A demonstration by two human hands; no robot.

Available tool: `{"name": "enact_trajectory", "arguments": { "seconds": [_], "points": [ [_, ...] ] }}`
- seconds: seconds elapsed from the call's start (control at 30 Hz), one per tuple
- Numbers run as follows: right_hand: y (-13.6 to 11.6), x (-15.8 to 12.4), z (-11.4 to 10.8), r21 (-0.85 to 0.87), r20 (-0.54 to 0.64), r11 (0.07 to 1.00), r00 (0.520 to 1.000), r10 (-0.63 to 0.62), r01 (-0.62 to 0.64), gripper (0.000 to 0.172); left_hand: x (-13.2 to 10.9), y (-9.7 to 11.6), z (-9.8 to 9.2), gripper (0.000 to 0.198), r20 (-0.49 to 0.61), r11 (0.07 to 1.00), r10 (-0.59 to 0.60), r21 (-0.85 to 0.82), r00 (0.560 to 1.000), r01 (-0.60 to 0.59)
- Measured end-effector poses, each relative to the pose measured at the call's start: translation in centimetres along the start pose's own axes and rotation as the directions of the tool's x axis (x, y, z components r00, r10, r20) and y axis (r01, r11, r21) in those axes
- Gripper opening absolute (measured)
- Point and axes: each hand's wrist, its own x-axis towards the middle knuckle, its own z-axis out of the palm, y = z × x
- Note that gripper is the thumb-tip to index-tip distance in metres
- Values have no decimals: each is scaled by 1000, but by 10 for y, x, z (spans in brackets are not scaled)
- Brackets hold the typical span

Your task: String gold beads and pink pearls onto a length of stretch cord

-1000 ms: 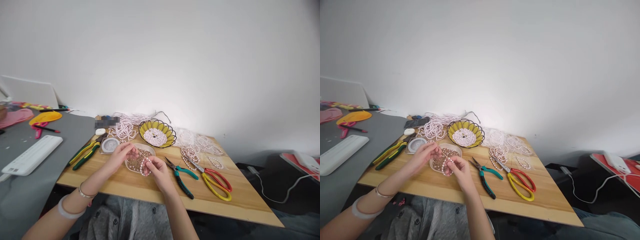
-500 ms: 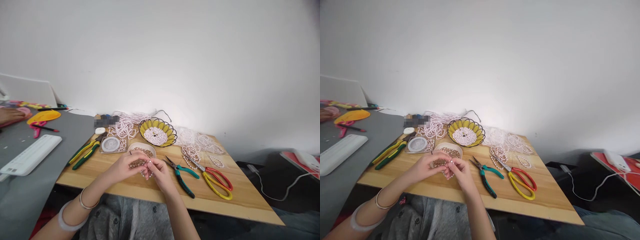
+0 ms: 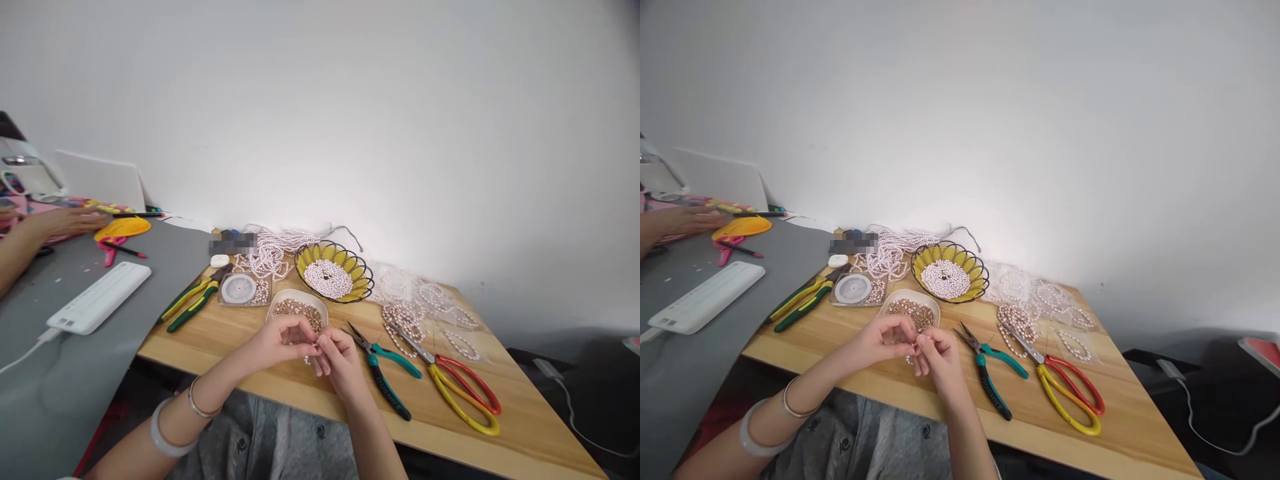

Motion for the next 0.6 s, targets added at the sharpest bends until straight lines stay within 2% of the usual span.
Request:
{"name": "enact_trajectory", "arguments": {
  "seconds": [0.07,0.2,0.33,0.4,0.47,0.53,0.6],
  "points": [
    [0,0,0,-34,-15,999,1000,-13,13,48,0,-2,3,29,-19,1000,-19,-17,1000,19],
    [-1,0,1,-71,-52,997,998,-37,33,47,2,-1,6,25,-116,999,21,53,993,-15],
    [-4,3,3,11,-70,1000,997,-26,27,46,4,2,11,25,-250,998,55,48,967,-44],
    [-6,3,5,85,-61,996,998,9,-3,42,6,3,15,27,-314,998,32,-43,949,-48],
    [-8,4,6,138,-39,989,998,51,-45,38,9,4,19,31,-338,978,-35,-203,941,-37],
    [-10,3,6,155,-23,985,997,80,-75,34,12,5,21,35,-319,939,-102,-344,942,-14],
    [-10,3,6,148,-15,985,996,93,-89,31,14,5,21,36,-296,915,-130,-403,946,0]
  ]
}}
